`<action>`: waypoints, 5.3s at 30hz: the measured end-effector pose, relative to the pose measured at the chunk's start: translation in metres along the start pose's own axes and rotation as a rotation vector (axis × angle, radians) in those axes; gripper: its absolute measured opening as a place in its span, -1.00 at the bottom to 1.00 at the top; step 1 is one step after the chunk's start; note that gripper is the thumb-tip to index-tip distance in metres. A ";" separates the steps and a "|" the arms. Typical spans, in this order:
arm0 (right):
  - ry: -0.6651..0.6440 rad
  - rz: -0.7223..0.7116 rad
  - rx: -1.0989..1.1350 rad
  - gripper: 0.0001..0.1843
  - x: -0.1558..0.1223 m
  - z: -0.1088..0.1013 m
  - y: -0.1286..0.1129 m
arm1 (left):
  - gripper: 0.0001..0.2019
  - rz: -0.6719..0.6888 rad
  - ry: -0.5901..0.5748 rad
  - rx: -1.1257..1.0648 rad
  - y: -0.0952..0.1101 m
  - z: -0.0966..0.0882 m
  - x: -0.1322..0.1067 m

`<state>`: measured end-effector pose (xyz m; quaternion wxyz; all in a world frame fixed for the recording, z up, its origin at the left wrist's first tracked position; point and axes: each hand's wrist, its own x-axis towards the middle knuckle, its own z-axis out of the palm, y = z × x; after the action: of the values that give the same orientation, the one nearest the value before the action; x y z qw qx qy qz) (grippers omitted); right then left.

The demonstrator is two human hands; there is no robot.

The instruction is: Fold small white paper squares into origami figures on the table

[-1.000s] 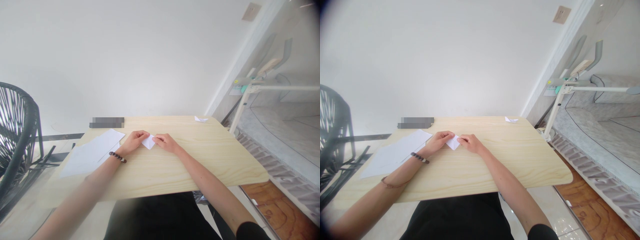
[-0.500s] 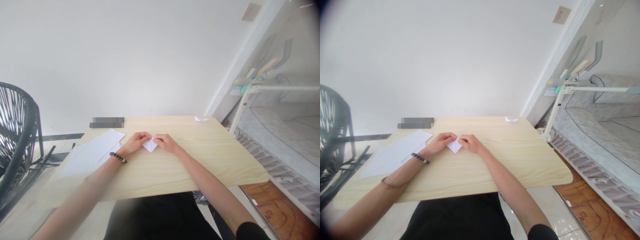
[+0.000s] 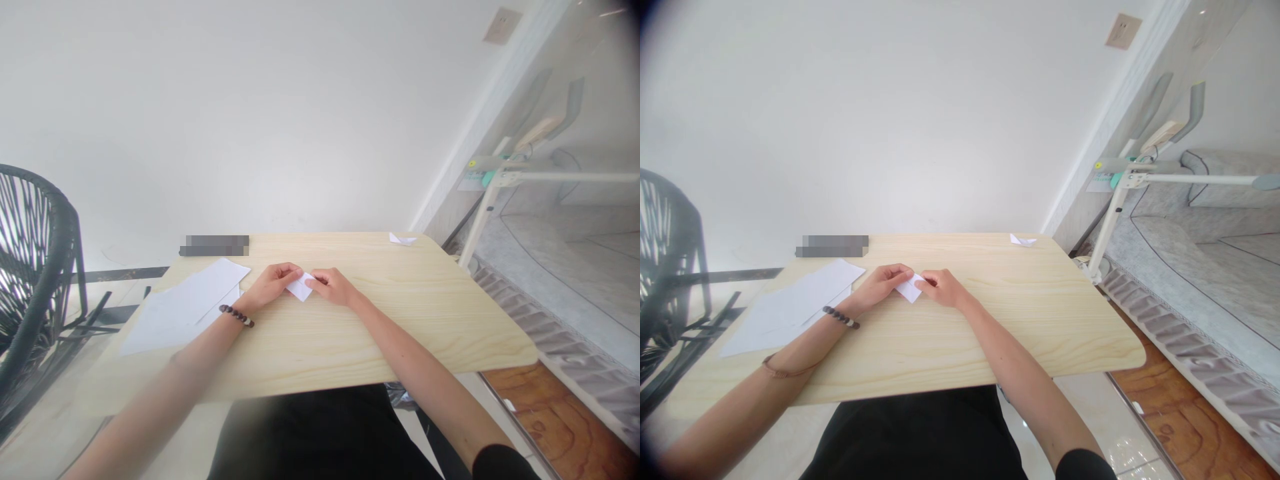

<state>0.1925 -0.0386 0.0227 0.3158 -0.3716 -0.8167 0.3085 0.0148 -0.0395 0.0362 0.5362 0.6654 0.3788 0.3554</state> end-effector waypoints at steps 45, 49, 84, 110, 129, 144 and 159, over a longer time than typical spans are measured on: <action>0.221 0.085 -0.057 -0.65 0.005 0.002 0.009 | -0.64 -0.044 -0.058 0.004 -0.006 -0.003 0.002; 0.222 0.113 -0.043 -0.64 0.004 0.002 0.009 | -0.65 -0.060 -0.051 -0.003 -0.006 -0.002 0.002; 0.269 0.118 -0.032 -0.61 0.005 0.002 0.012 | -0.66 0.067 0.133 -0.054 -0.002 -0.001 0.001; 0.292 0.099 0.107 -0.76 0.006 0.001 0.014 | -0.62 0.067 0.135 0.017 -0.012 -0.008 0.005; 0.243 0.052 0.123 -0.74 0.003 -0.001 0.008 | -0.65 0.146 0.081 0.174 -0.007 -0.006 0.002; 0.281 0.053 0.179 -0.76 0.004 0.002 0.011 | -0.79 0.205 0.112 0.149 -0.004 -0.005 0.002; 0.296 0.077 0.153 -0.76 0.004 0.003 0.014 | -0.78 0.360 0.253 0.447 0.004 -0.002 -0.001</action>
<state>0.1935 -0.0286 0.0118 0.4481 -0.4188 -0.7207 0.3232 0.0134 -0.0401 0.0406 0.2535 0.7737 0.3872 0.4327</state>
